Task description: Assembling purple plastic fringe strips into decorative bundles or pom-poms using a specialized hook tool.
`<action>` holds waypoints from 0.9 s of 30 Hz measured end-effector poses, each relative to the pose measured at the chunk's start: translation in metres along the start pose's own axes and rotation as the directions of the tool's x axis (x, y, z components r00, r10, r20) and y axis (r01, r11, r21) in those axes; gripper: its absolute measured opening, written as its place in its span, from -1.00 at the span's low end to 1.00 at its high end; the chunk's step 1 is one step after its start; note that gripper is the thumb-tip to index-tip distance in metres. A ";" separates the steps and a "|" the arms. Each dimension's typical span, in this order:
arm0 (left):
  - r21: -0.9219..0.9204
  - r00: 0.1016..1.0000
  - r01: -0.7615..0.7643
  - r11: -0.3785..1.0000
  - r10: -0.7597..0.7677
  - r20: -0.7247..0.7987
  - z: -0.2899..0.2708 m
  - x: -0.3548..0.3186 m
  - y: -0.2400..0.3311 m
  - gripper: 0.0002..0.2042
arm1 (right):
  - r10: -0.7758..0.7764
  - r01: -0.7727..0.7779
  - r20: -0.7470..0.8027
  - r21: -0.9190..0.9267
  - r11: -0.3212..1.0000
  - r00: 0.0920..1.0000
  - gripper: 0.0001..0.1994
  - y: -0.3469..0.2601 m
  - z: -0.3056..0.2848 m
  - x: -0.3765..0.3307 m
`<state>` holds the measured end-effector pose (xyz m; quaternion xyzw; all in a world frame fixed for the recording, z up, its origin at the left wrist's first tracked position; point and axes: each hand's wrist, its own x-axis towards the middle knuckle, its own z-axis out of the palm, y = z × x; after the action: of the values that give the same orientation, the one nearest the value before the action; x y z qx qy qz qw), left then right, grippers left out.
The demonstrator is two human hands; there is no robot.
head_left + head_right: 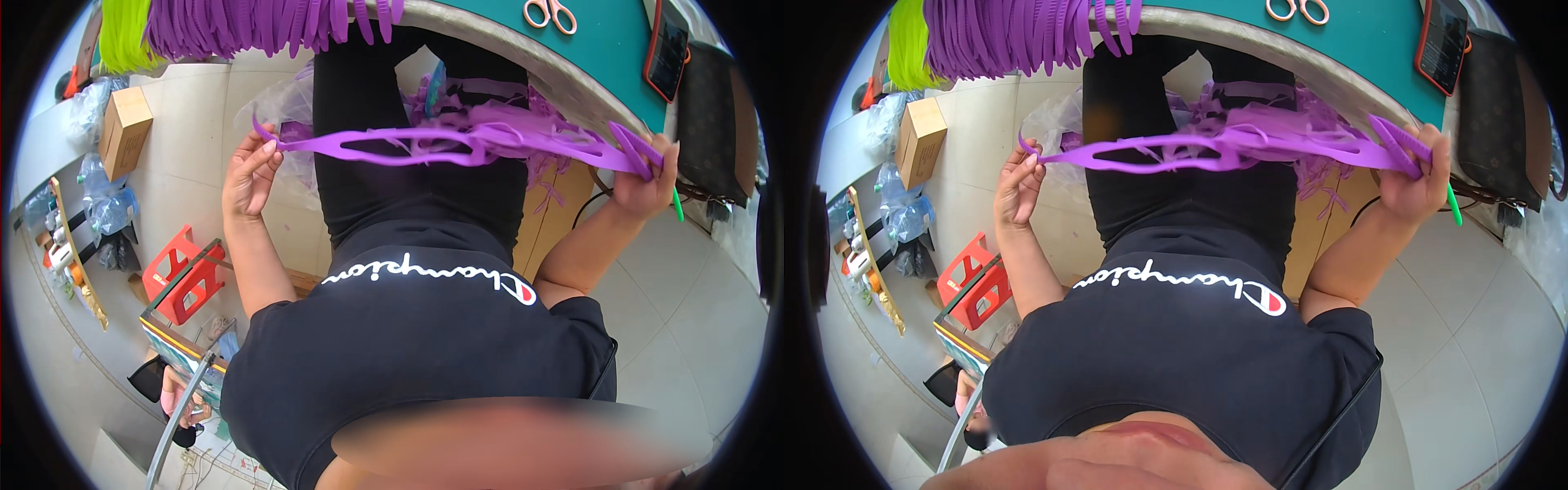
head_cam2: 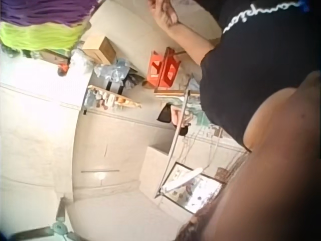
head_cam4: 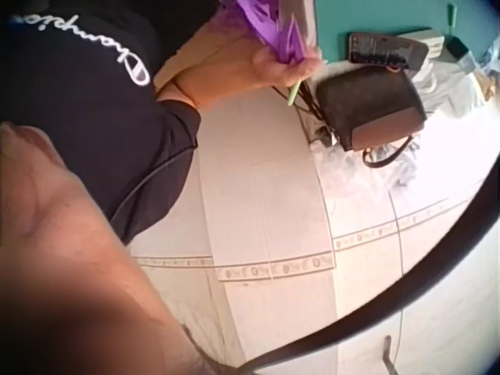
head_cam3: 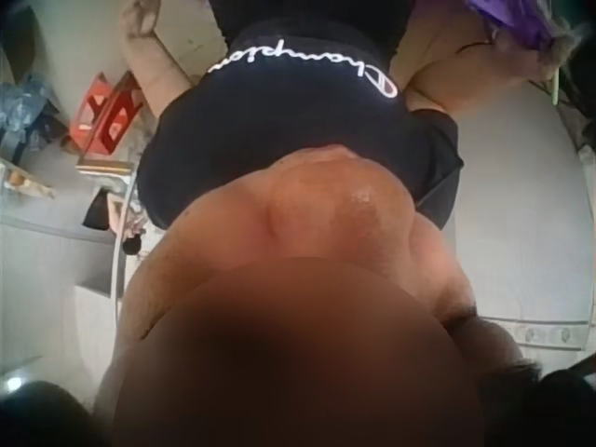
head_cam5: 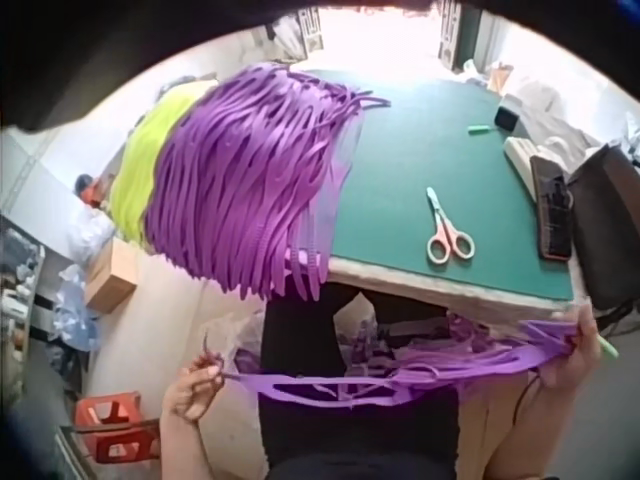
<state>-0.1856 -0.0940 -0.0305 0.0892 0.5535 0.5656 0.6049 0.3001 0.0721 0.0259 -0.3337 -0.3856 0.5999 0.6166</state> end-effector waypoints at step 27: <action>0.931 0.514 -0.232 0.281 0.848 -0.128 -0.002 0.031 -0.083 -0.53 | 0.192 0.517 0.738 -0.609 0.602 0.647 -0.92 0.185 0.162 -0.040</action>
<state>-0.1459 -0.0988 -0.1101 0.3706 0.8360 0.4045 0.0103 0.0702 0.0345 -0.0609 -0.2498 -0.8532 0.3835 0.2501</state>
